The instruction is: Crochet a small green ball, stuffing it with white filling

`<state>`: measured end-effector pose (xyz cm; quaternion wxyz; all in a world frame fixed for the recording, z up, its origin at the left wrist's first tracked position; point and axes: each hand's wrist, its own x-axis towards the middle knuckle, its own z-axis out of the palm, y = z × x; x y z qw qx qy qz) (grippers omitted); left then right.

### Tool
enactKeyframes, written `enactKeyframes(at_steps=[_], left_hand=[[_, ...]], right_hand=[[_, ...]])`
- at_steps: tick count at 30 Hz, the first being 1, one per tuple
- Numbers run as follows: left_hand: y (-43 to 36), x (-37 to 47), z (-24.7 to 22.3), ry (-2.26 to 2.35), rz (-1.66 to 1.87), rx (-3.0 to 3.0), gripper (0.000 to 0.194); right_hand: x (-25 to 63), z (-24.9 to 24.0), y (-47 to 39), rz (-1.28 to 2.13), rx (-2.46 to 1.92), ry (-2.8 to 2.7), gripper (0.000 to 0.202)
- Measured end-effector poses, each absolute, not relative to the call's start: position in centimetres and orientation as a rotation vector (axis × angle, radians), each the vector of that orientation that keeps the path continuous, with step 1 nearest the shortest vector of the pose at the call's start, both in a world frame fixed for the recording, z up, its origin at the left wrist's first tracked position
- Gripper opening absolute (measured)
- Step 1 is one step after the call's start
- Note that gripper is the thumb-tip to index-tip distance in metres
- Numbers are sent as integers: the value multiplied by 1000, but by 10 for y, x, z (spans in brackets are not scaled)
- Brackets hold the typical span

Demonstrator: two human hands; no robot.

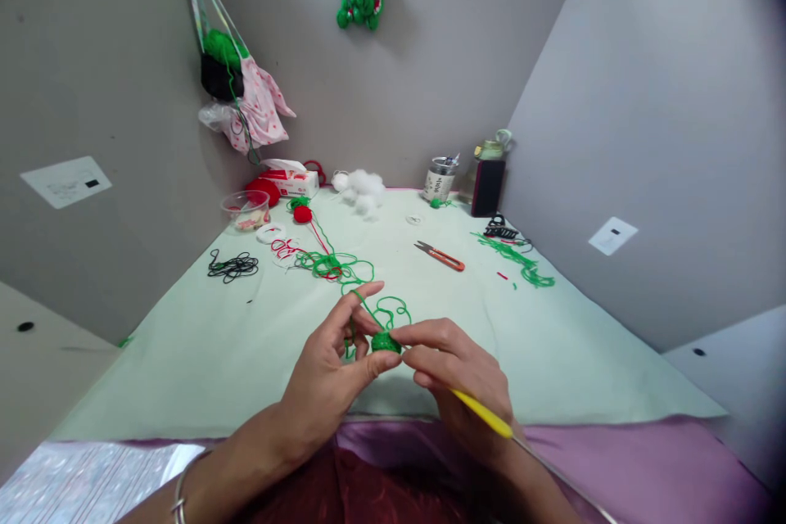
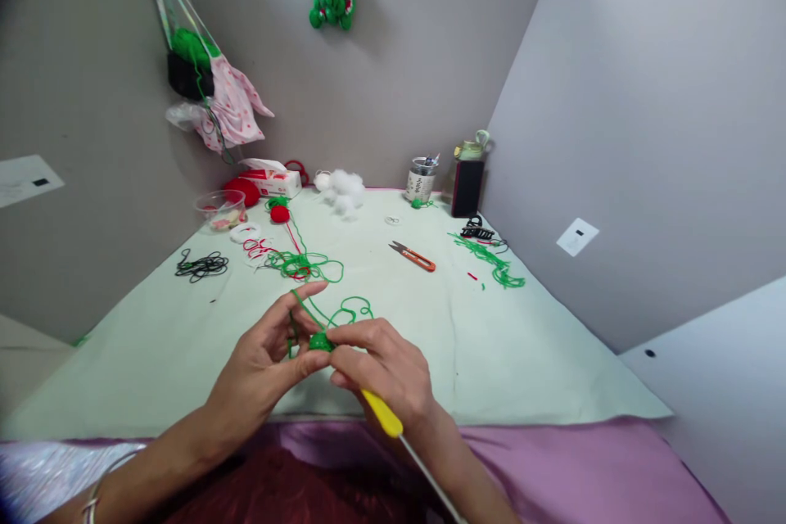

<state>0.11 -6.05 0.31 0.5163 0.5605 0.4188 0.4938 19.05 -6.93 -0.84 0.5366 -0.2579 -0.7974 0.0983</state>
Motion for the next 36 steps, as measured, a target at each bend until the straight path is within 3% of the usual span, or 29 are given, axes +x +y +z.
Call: enactKeyframes(at_steps=[4, 8, 11, 17, 24, 28, 32, 36], left_hand=[[-63, 0, 0, 1002, 1218, 1470, 55], [-62, 1, -3, 1010, 1237, 1462, 45], [-62, 3, -4, 1006, 1275, 1425, 52], [-64, 2, -4, 974, 1274, 1456, 66], [-62, -3, -4, 918, 1294, 1555, 54], [-62, -3, -2, 939, 1274, 1591, 43], [-62, -3, -2, 992, 1285, 1578, 52], [-63, -1, -4, 1003, 1315, 1571, 48]], right_hand=[[192, -10, -68, 525, -582, -1731, 22], [187, -18, -69, 405, -601, -1741, 21], [182, -24, -72, 287, -591, -1719, 22], [186, -23, -69, 772, -562, -1464, 21], [190, -26, -60, 955, -528, -1384, 25], [191, -20, -63, 850, -568, -1461, 23], [191, -14, -69, 581, -588, -1674, 21], [185, -16, -73, 327, -612, -1781, 22]])
